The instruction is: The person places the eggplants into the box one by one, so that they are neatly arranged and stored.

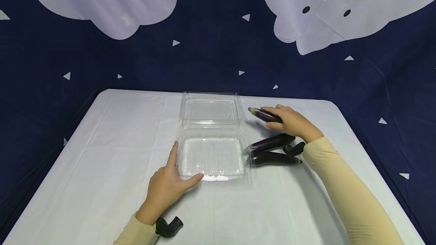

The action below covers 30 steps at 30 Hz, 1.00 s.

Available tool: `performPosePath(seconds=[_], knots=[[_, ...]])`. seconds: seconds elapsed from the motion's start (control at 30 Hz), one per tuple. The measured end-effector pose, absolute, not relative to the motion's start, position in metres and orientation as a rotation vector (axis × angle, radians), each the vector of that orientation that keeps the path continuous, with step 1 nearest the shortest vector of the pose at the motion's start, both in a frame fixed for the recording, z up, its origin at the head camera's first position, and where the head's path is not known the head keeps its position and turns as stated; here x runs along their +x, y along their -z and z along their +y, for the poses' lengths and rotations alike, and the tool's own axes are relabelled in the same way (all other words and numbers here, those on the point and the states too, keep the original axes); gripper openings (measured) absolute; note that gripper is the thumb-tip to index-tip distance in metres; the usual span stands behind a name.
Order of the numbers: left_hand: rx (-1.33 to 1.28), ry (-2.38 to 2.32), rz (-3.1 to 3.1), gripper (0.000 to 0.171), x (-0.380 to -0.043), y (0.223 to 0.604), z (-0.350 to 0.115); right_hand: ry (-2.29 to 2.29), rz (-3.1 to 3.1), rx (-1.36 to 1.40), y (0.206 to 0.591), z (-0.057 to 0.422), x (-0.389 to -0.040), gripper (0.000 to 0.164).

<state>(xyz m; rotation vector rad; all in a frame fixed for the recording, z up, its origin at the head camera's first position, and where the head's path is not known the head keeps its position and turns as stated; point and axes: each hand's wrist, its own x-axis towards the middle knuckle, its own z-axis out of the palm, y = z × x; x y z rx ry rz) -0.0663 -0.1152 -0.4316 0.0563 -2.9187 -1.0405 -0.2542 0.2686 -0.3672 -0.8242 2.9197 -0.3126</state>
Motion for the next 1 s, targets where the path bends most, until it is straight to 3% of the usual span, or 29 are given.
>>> performPosePath(seconds=[0.5, 1.0], knots=[[0.047, 1.037, -2.907, 0.125, -0.066, 0.434, -0.116, 0.321, 2.887, -1.087, 0.346, 0.196, -0.237, 0.064], [0.043, 1.044, -2.911, 0.126, -0.066, 0.433, -0.117, 0.097, 2.866, -1.319, 0.35, 0.122, -0.226, 0.061]])
